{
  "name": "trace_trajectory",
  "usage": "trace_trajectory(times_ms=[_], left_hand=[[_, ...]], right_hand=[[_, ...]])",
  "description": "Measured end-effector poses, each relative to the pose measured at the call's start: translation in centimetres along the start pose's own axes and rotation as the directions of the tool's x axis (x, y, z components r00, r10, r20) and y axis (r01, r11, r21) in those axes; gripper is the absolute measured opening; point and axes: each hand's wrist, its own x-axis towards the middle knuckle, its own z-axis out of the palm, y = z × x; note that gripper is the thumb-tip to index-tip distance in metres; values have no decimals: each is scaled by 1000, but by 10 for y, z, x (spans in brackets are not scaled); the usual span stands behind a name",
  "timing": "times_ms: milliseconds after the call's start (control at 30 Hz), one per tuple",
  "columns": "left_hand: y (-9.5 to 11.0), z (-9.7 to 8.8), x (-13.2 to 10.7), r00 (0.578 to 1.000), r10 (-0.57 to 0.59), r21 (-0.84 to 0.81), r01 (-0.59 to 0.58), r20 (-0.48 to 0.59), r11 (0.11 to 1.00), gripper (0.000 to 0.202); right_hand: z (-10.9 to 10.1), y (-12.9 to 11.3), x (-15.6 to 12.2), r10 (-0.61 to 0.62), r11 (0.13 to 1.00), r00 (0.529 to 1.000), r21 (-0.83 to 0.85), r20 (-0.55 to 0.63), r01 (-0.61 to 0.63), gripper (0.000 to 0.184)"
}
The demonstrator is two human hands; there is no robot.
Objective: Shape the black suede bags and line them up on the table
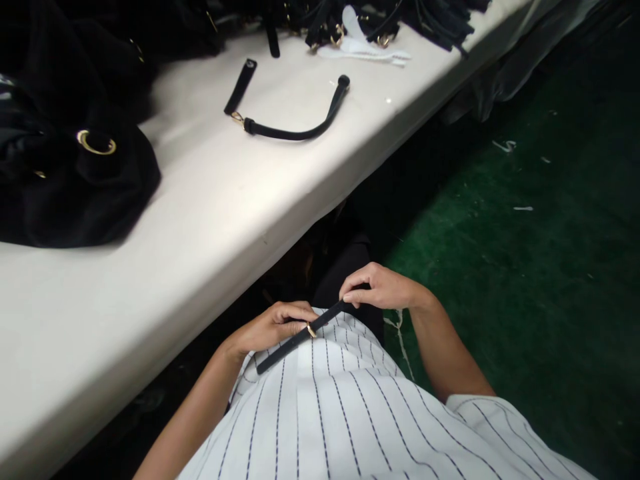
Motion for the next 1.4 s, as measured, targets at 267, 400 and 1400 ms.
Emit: trace_trajectory(times_ms=[267, 400, 1400], left_hand=[[-4, -1, -9, 990, -141, -155, 139, 0, 978, 36], [-4, -1, -6, 980, -188, -220, 171, -58, 960, 31], [13, 10, 2, 972, -184, -288, 137, -145, 948, 29]], right_hand=[[5, 8, 2, -14, 996, 1000, 87, 1, 14, 16], [15, 10, 9, -51, 995, 999, 81, -13, 52, 13], [23, 9, -1, -51, 975, 999, 215, 16, 47, 35]])
